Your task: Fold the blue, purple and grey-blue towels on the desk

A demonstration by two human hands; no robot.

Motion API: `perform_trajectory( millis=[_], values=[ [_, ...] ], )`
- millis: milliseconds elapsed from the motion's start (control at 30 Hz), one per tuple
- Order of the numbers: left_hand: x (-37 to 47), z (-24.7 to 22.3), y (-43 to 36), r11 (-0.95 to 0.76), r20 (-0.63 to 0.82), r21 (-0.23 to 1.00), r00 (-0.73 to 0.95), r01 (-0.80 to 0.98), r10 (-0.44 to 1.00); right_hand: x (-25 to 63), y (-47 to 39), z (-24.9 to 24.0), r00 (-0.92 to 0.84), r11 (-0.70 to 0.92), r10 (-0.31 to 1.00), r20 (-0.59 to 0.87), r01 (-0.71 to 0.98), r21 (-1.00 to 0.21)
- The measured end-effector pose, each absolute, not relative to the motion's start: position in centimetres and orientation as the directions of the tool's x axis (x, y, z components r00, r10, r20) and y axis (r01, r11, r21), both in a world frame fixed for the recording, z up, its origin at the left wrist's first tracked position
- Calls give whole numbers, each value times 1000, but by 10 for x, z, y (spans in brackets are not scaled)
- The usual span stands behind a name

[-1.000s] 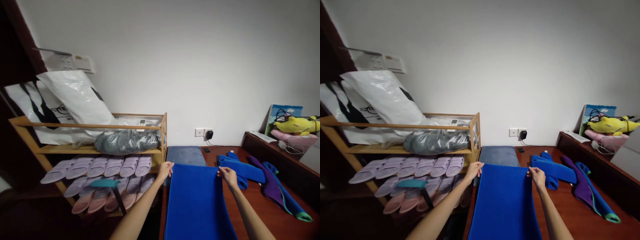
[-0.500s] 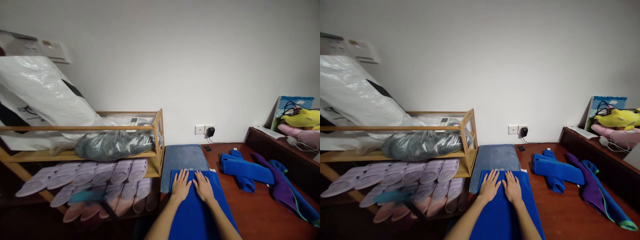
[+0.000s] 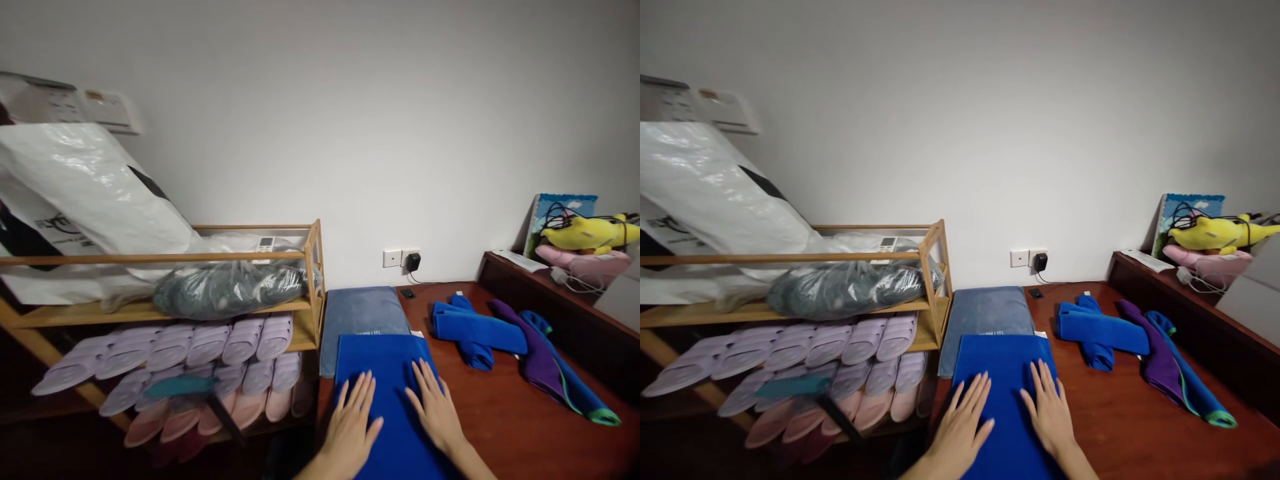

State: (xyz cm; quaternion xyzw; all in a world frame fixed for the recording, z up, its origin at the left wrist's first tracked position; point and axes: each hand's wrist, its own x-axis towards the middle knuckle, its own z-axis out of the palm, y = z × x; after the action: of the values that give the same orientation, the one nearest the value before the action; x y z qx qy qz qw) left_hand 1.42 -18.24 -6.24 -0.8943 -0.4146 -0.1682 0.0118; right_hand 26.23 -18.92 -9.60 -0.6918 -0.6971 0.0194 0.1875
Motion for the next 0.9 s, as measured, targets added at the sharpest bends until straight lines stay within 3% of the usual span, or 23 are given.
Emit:
perform_trajectory(
  millis=[200,400,567,667,900],
  values=[
    [-10,-73,-222,-753,223,88,723,653,653,262,-233,-109,-51,115,975,217,949,-294],
    [-13,-72,-240,-797,289,-35,769,603,570,267,-262,-99,-76,161,950,301,951,-265],
    [-25,-91,-254,-855,310,-154,846,495,434,278,-296,-102,-222,273,953,207,925,-265],
    [-25,-89,-258,-856,290,-116,841,504,456,279,-300,-100,-213,265,954,213,927,-264],
    [-28,-64,-278,-849,114,103,842,518,528,278,-309,-101,-204,264,948,243,932,-247]
  ],
)
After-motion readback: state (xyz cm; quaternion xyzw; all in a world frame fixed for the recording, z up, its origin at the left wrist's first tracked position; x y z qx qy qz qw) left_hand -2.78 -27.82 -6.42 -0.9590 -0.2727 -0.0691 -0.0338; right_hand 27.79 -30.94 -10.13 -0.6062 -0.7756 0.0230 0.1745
